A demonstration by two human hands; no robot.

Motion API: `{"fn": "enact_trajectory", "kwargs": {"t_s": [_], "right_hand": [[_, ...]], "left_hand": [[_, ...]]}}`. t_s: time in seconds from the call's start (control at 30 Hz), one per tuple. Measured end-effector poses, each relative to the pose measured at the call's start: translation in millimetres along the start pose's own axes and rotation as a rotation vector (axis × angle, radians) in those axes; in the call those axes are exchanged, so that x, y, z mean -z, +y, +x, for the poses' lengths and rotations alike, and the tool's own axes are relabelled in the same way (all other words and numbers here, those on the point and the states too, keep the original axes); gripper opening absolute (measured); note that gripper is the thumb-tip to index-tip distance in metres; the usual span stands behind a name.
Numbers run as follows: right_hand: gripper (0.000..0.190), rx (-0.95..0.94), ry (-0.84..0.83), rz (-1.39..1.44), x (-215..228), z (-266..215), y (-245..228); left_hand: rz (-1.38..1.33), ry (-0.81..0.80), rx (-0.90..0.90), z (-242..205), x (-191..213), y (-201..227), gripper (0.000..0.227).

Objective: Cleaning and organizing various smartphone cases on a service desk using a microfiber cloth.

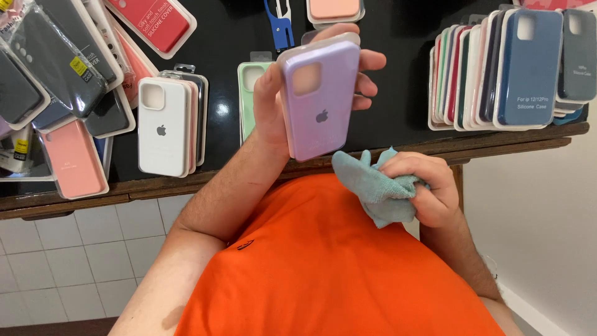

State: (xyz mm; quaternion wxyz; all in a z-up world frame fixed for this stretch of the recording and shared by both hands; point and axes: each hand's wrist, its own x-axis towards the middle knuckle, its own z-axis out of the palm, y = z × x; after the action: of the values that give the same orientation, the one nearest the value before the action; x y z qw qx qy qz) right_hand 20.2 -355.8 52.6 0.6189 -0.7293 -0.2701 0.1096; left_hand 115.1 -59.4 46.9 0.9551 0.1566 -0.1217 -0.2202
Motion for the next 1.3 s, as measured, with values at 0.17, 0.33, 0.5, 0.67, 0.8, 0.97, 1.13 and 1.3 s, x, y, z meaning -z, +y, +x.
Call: {"fn": "enact_trajectory", "kwargs": {"t_s": [0.17,0.33,0.5,0.67,0.8,0.97,1.13,1.3], "right_hand": [[0.038,-0.033,0.014,0.000,-1,3,-1],[0.036,-0.029,-0.047,-0.021,-5,9,1],[0.038,-0.027,-0.051,-0.009,-2,7,8],[0.036,-0.037,-0.048,0.000,0,8,9],[0.038,-0.045,-0.046,-0.015,0,9,10],[0.037,-0.039,-0.039,-0.020,1,11,14],[0.045,-0.051,-0.120,-0.082,3,23,5],[0.065,-0.013,-0.106,-0.183,-1,46,-9]], "left_hand": [[0.030,-0.134,0.033,-8,1,-7,0.109],[-0.011,-0.061,0.053,-12,-4,-9,0.115],[-0.090,-0.048,0.047,-11,-2,-12,0.119],[-0.075,-0.020,0.029,-9,-5,-12,0.109],[-0.078,-0.017,0.034,-8,-5,-13,0.109],[-0.130,-0.066,0.053,-5,2,-15,0.108],[-0.131,-0.093,0.086,-4,6,-11,0.107],[-0.039,-0.123,0.168,-2,2,-6,0.124]]}}
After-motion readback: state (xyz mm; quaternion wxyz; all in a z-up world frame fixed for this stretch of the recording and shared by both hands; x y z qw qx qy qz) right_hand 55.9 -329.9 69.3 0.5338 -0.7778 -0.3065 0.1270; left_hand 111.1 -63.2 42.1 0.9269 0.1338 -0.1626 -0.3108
